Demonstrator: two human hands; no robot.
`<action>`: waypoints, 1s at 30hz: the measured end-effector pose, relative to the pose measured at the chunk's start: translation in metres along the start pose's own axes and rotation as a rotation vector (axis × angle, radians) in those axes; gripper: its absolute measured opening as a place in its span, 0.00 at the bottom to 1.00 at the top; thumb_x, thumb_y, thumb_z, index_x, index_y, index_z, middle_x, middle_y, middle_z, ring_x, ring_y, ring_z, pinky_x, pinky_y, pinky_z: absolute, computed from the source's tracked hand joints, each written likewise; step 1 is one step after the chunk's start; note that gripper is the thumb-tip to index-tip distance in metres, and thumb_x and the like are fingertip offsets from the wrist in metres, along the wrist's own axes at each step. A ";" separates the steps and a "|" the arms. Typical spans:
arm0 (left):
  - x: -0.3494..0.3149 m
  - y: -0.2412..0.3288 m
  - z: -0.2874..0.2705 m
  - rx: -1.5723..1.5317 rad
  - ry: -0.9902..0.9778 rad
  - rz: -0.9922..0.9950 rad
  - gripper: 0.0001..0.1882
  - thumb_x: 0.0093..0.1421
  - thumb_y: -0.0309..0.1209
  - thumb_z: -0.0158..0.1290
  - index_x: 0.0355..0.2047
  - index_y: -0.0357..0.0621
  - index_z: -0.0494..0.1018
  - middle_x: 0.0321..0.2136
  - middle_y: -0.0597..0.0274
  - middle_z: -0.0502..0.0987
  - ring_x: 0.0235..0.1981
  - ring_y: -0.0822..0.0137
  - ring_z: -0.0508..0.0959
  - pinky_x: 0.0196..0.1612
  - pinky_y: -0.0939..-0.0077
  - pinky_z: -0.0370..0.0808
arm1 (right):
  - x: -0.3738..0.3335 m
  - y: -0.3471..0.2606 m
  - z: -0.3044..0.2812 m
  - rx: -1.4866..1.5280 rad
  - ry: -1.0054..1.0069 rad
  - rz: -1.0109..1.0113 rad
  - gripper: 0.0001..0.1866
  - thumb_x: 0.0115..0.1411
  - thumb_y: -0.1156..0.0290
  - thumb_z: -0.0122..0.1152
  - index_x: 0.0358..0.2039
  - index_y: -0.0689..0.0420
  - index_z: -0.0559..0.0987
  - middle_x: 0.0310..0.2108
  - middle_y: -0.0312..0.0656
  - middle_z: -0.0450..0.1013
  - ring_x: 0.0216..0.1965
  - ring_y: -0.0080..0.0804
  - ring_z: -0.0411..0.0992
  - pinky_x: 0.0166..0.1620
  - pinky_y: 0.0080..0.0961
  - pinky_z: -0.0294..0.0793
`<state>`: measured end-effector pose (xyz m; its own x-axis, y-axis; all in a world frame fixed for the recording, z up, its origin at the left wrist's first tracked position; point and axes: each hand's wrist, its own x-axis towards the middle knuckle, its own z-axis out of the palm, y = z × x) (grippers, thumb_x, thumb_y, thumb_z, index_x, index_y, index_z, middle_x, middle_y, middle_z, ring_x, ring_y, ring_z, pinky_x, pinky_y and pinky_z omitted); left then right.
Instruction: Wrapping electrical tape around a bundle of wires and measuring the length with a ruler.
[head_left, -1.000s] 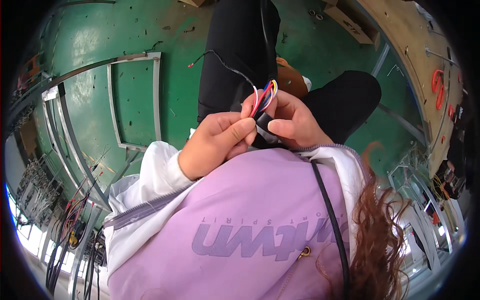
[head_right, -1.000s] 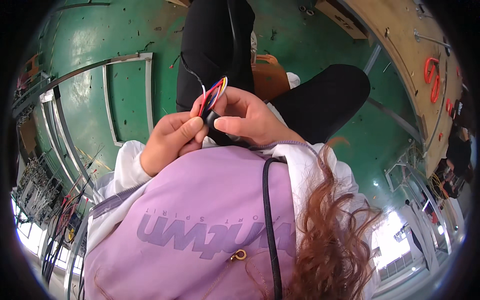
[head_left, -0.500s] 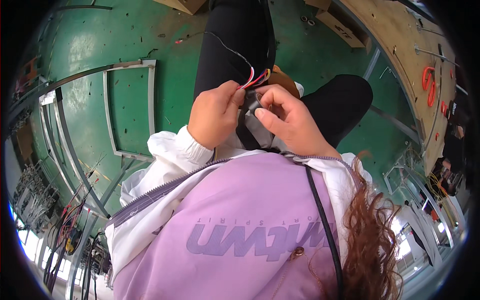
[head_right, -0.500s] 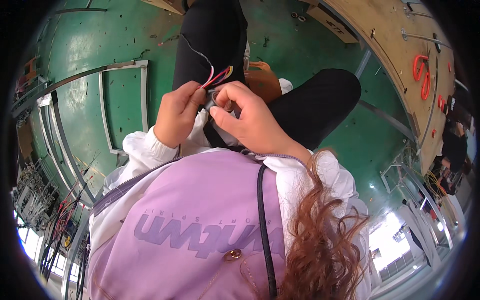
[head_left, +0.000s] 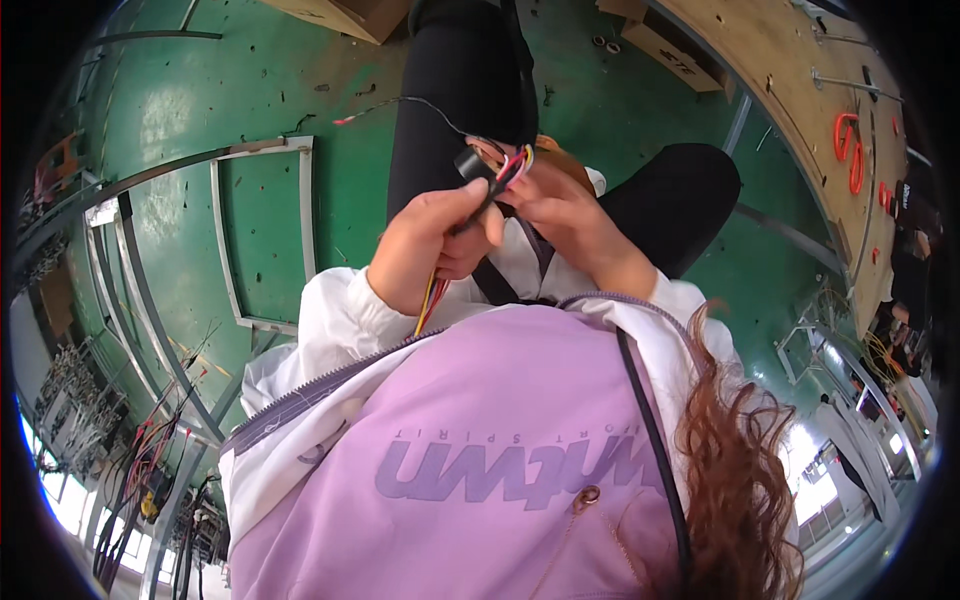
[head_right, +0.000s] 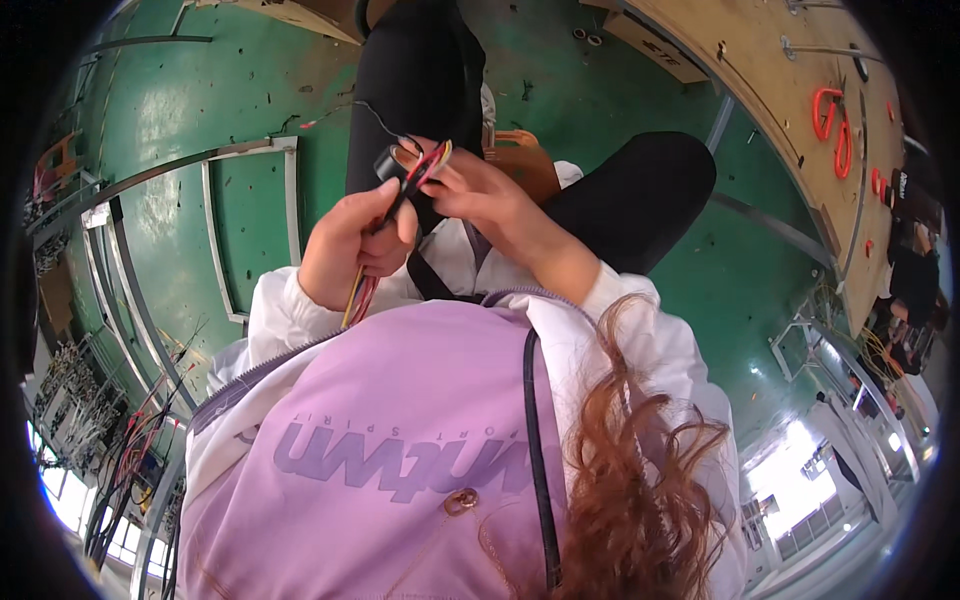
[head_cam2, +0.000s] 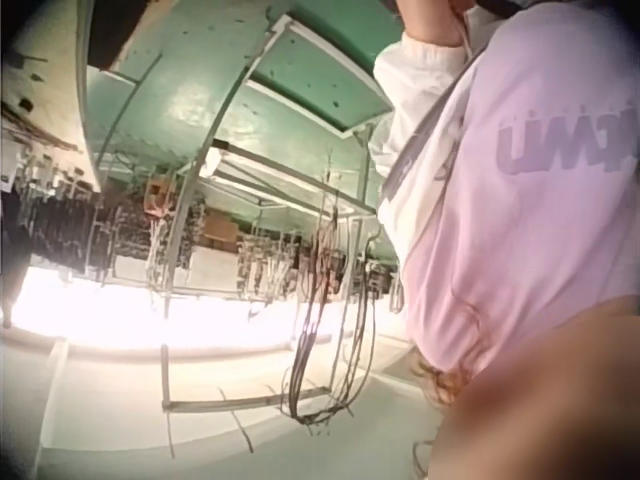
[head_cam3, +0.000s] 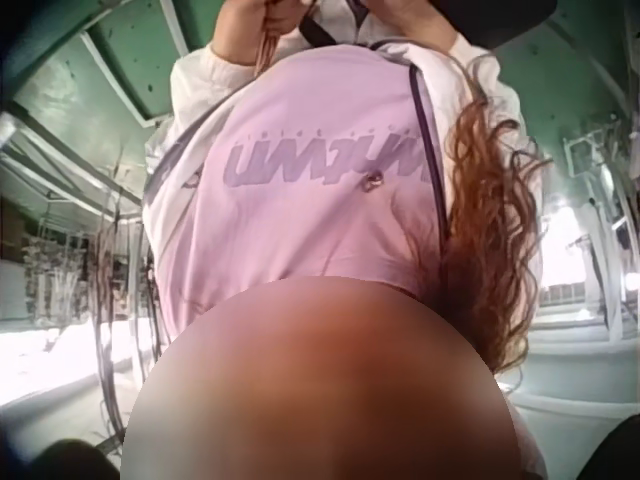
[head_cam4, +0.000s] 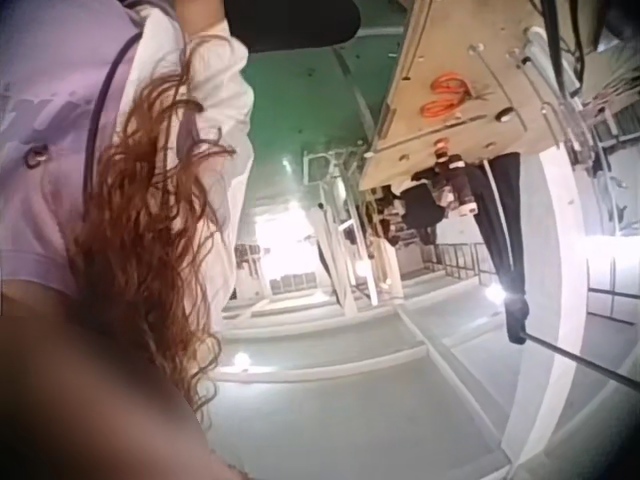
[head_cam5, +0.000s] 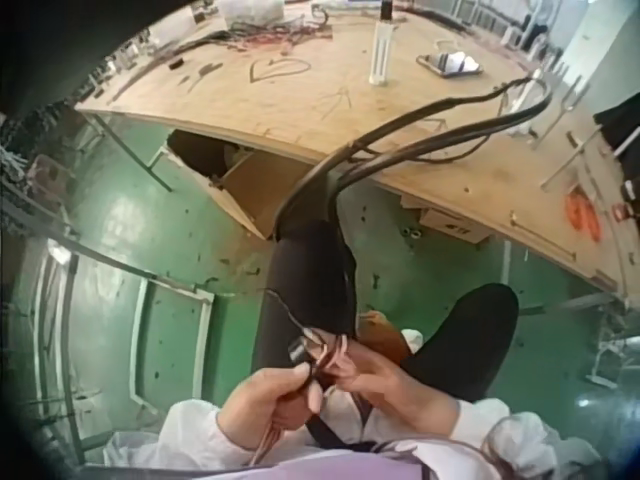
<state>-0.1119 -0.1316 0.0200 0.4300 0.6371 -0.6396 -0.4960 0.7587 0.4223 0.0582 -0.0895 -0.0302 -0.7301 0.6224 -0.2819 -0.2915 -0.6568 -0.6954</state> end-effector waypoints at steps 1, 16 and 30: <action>0.002 0.000 -0.005 -0.127 -0.025 -0.057 0.23 0.63 0.39 0.30 0.18 0.42 0.65 0.07 0.77 0.47 0.08 0.79 0.47 0.12 0.83 0.46 | 0.013 0.006 -0.001 -0.041 -0.083 -0.048 0.30 0.53 0.66 0.46 0.56 0.62 0.60 0.60 0.45 0.51 0.58 0.34 0.53 0.59 0.30 0.50; 0.011 -0.027 -0.034 0.982 0.283 0.715 0.11 0.59 0.31 0.39 0.22 0.40 0.64 0.10 0.59 0.64 0.10 0.66 0.65 0.15 0.70 0.61 | -0.016 -0.013 0.018 -0.273 0.055 0.255 0.12 0.58 0.65 0.51 0.37 0.60 0.68 0.22 0.29 0.64 0.23 0.14 0.62 0.27 0.13 0.61; 0.005 -0.046 -0.003 0.523 0.312 0.396 0.10 0.57 0.30 0.47 0.35 0.34 0.68 0.26 0.59 0.72 0.27 0.74 0.68 0.30 0.79 0.66 | 0.008 0.009 0.007 0.156 0.366 0.455 0.14 0.54 0.57 0.57 0.30 0.55 0.73 0.29 0.34 0.71 0.33 0.21 0.69 0.37 0.17 0.66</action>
<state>-0.0891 -0.1636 -0.0051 0.0188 0.8683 -0.4957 -0.1104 0.4946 0.8621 0.0457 -0.0937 -0.0339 -0.5511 0.3516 -0.7567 -0.1067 -0.9291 -0.3540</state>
